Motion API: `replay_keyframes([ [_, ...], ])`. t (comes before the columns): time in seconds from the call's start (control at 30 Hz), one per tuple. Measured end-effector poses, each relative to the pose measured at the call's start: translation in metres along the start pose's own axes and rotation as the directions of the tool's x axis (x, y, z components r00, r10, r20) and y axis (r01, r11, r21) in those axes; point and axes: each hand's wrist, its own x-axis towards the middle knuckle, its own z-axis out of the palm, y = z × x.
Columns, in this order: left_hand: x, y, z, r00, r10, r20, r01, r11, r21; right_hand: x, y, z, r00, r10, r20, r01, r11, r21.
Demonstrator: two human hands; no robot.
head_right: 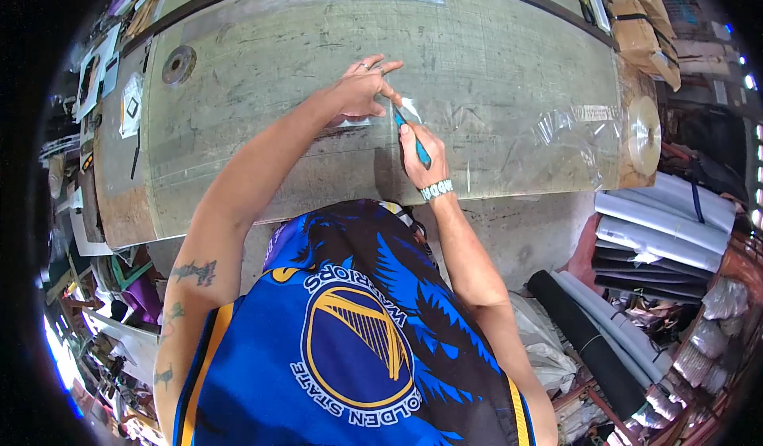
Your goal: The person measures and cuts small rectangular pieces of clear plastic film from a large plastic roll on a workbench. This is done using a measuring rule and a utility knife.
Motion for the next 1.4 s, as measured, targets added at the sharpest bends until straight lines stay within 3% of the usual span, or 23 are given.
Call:
replay_keyframes([
  [0.4, 0.002, -0.002, 0.001, 1.0, 0.011, -0.007, -0.011, 1.0, 0.003, 0.013, 0.009, 0.008, 1.0, -0.005, 0.018, 0.005, 1.0, -0.003],
  [0.63, 0.003, -0.002, 0.002, 1.0, 0.004, -0.02, -0.004, 1.0, -0.002, 0.034, -0.015, 0.004, 0.997, -0.036, 0.07, 0.044, 0.992, -0.114],
  [0.73, 0.002, -0.002, 0.001, 1.0, 0.002, -0.021, -0.002, 1.0, -0.009, 0.035, -0.028, -0.006, 0.985, 0.044, 0.166, -0.015, 0.985, -0.17],
  [0.77, 0.003, -0.004, 0.004, 1.0, 0.006, -0.025, -0.007, 1.0, -0.012, 0.03, -0.033, -0.01, 0.984, -0.016, 0.176, 0.051, 0.978, -0.201],
  [0.9, 0.004, -0.003, 0.004, 1.0, -0.005, -0.002, 0.005, 1.0, -0.014, 0.006, -0.037, -0.022, 0.961, 0.075, 0.265, -0.015, 0.975, -0.221],
  [1.0, 0.004, -0.003, 0.005, 1.0, -0.004, 0.01, 0.004, 1.0, -0.013, -0.009, -0.023, -0.039, 0.895, 0.289, 0.339, -0.215, 0.946, -0.241],
  [1.03, 0.003, -0.005, 0.006, 1.0, 0.002, 0.013, -0.002, 1.0, -0.008, -0.01, -0.026, -0.045, 0.851, 0.36, 0.383, -0.391, 0.92, 0.003],
  [1.1, -0.001, -0.007, 0.007, 0.999, 0.001, 0.037, -0.002, 1.0, 0.012, 0.0, -0.012, -0.048, 0.927, 0.321, 0.191, -0.364, 0.893, 0.264],
  [1.17, -0.002, -0.004, 0.005, 0.998, -0.008, 0.06, 0.006, 1.0, 0.029, 0.016, 0.003, -0.057, 0.925, 0.378, 0.033, -0.346, 0.804, 0.484],
  [1.23, -0.005, 0.001, 0.002, 0.997, -0.025, 0.078, 0.022, 0.999, 0.043, 0.035, 0.046, -0.053, 0.895, 0.443, 0.055, -0.327, 0.566, 0.757],
  [1.33, -0.034, 0.012, 0.019, 0.958, -0.189, -0.216, 0.163, 0.978, -0.133, 0.047, 0.073, -0.048, 0.839, 0.524, 0.145, -0.32, 0.26, 0.911],
  [1.4, -0.062, 0.026, 0.036, 0.901, -0.261, -0.347, 0.259, 0.964, -0.055, 0.048, 0.084, -0.042, 0.817, 0.528, 0.232, -0.332, 0.102, 0.938],
])
